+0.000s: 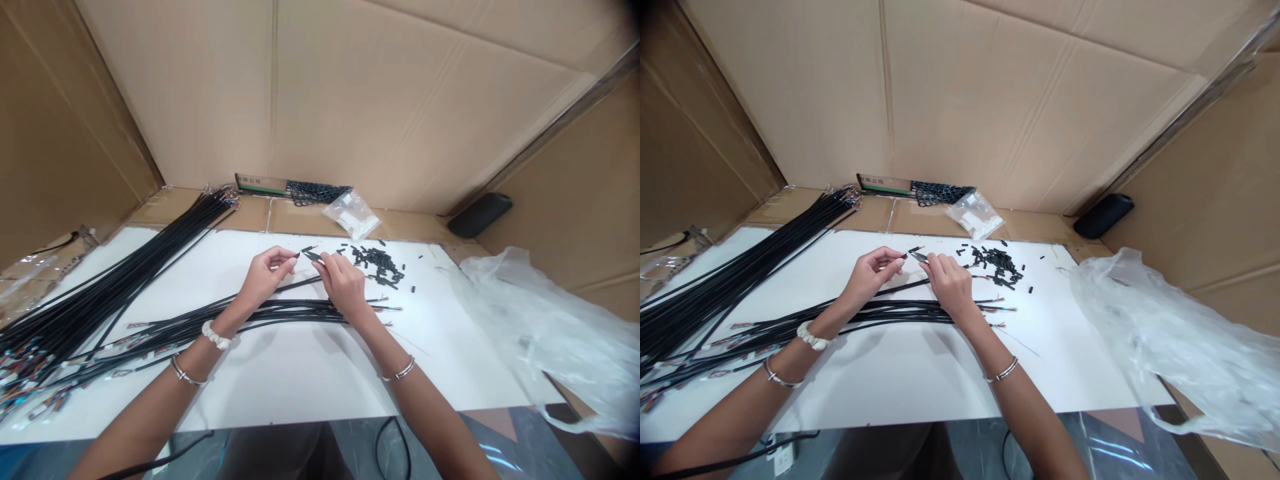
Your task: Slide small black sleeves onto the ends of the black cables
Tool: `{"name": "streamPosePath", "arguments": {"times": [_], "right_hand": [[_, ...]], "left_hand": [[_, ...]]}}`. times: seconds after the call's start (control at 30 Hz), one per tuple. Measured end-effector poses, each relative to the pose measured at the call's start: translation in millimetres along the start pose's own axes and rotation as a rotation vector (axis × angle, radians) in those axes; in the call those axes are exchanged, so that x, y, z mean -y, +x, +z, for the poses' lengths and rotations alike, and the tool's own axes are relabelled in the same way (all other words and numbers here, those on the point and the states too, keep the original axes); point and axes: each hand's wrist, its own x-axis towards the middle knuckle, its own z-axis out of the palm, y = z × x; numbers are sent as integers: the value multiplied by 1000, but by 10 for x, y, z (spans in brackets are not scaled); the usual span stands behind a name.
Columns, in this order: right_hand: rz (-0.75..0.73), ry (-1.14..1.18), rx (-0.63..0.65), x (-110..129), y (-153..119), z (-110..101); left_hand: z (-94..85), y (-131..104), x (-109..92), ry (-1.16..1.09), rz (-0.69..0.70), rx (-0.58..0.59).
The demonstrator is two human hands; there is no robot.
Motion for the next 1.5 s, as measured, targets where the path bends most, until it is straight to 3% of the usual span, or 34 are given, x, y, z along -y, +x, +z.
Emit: {"name": "streamPosePath", "arguments": {"times": [0.47, 1.03, 1.5], "right_hand": [[-62, 37, -118, -10, 19, -29], [-188, -14, -48, -146, 36, -130], [-159, 1, -4, -167, 7, -164]], "left_hand": [[34, -38, 52, 82, 88, 4], [21, -66, 55, 351, 254, 22], [27, -56, 57, 282, 196, -6]]}}
